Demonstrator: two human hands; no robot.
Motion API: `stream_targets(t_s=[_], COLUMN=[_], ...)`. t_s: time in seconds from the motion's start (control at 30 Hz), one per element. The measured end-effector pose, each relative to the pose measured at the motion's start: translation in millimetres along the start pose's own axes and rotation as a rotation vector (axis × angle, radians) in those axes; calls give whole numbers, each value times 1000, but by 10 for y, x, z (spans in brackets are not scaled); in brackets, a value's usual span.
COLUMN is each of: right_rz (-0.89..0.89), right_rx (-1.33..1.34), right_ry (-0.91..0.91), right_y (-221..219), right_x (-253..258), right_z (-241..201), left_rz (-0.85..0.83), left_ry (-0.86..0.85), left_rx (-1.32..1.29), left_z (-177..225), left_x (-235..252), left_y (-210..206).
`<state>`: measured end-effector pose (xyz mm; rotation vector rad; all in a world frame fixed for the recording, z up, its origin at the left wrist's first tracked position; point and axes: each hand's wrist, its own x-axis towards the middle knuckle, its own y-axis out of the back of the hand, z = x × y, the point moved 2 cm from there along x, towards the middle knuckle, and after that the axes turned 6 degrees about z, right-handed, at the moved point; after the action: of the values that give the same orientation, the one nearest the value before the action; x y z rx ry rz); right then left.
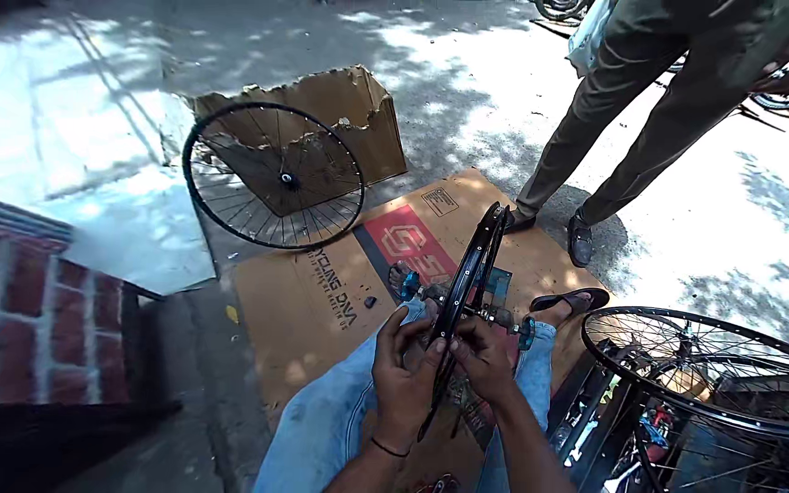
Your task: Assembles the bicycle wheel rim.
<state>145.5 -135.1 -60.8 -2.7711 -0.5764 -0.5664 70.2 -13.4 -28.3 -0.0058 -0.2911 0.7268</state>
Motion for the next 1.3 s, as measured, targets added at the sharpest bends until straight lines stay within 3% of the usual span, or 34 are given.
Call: stream_targets(t_s=[0.13,0.3,0.6,0.77,0.93,1.3], right_rz=[22,353,44,281,335,424], right_rx=[14,-24,-120,-253,-252,-30], right_ry=[20,118,107,284,313,88], right_y=[14,-345,15,-208,-267,-291], right_x=[-11,-168,-57,-23,-82,-13], right_z=[-4,100,7,34,33,-15], left_rz=[-10,-78,-96,-129,-173,-150], left_ry=[4,36,-25,-2,-10,-47], left_rx=[-10,-61,-49,31,16,145], left_z=[16,-19,14,164,139,138], left_x=[-22,45,1,92,75,150], left_y=[4,46,-44,-82,-41,-86])
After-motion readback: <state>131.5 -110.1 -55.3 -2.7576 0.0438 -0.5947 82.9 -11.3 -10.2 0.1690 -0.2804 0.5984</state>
